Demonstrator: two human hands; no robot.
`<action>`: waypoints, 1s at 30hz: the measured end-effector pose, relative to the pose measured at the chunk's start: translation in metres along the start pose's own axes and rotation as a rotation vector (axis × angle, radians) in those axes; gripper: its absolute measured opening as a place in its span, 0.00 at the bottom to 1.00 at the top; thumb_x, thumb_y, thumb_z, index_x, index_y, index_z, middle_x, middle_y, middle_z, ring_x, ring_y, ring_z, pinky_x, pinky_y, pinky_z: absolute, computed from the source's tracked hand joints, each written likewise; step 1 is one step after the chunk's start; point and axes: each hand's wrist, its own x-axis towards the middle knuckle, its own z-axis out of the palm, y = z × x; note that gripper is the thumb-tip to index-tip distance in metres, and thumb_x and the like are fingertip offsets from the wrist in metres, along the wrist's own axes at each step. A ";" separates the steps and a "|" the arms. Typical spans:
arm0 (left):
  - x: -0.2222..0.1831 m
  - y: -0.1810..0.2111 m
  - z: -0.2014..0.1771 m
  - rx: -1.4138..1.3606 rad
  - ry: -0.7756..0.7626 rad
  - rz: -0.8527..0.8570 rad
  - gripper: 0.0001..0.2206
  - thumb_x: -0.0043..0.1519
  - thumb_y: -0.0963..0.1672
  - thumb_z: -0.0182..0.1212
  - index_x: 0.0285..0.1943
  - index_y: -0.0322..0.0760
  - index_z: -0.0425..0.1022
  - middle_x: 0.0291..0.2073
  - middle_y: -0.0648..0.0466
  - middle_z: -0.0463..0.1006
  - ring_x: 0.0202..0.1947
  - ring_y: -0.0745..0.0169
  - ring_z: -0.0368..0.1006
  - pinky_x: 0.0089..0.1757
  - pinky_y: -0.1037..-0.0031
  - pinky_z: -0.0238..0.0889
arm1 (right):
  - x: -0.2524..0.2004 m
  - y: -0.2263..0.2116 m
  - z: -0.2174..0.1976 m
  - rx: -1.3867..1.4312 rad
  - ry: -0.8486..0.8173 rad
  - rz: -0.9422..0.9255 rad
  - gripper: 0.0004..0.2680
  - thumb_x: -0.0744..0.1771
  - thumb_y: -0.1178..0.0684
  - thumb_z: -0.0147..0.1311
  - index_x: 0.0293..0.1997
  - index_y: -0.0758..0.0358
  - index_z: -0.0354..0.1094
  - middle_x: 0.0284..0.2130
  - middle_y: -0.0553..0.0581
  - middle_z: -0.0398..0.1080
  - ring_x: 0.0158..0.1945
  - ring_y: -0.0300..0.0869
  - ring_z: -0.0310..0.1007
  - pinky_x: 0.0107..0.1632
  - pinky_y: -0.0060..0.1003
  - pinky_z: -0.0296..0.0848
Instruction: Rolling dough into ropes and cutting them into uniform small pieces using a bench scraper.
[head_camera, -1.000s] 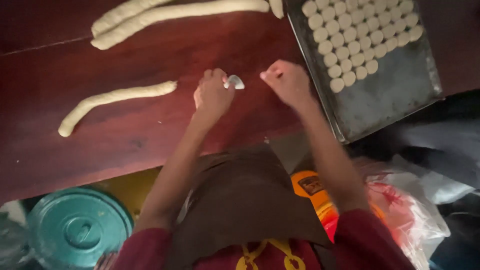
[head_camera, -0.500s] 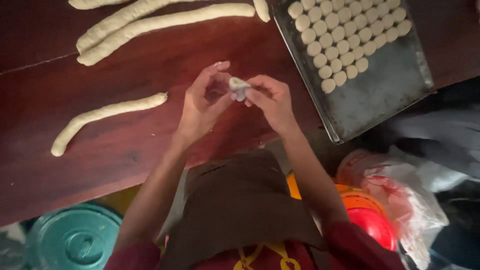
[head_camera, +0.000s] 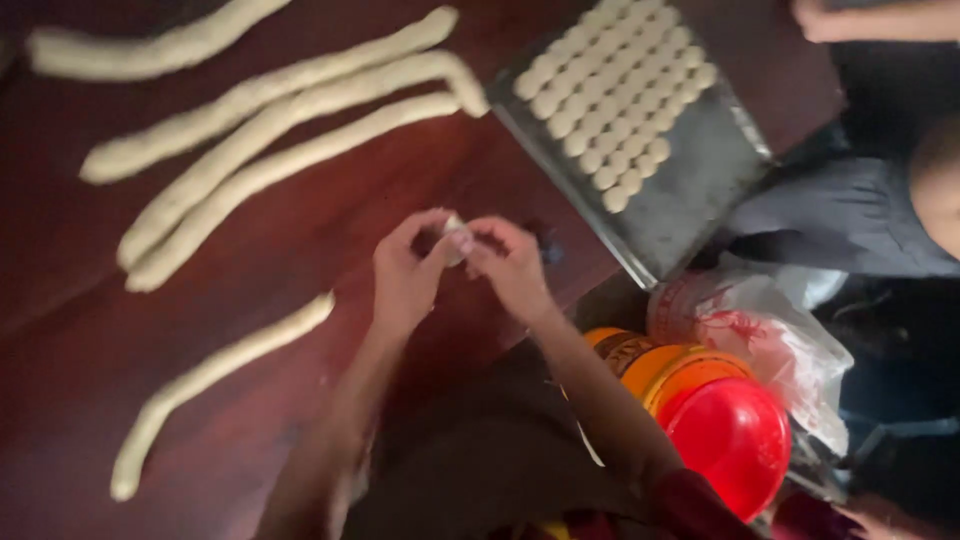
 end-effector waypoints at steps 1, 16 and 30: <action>0.005 -0.010 0.010 0.009 -0.020 0.007 0.12 0.65 0.39 0.68 0.56 0.27 0.79 0.41 0.52 0.81 0.42 0.69 0.74 0.45 0.78 0.71 | 0.004 0.001 -0.008 0.009 0.019 -0.009 0.08 0.69 0.57 0.59 0.51 0.69 0.73 0.37 0.52 0.75 0.34 0.32 0.71 0.36 0.29 0.71; 0.087 0.019 0.114 -0.108 0.210 -0.154 0.22 0.69 0.47 0.54 0.71 0.31 0.66 0.56 0.44 0.79 0.53 0.55 0.78 0.51 0.65 0.75 | 0.293 -0.105 -0.257 -0.030 0.093 -0.304 0.10 0.68 0.56 0.59 0.54 0.65 0.75 0.34 0.48 0.76 0.31 0.29 0.69 0.32 0.26 0.68; -0.097 -0.039 -0.042 -0.109 1.057 -0.211 0.11 0.75 0.43 0.56 0.62 0.30 0.72 0.50 0.44 0.80 0.47 0.54 0.82 0.47 0.64 0.79 | 0.239 0.004 -0.342 -0.404 0.355 -0.530 0.08 0.72 0.53 0.59 0.53 0.65 0.75 0.43 0.56 0.78 0.43 0.43 0.76 0.48 0.39 0.76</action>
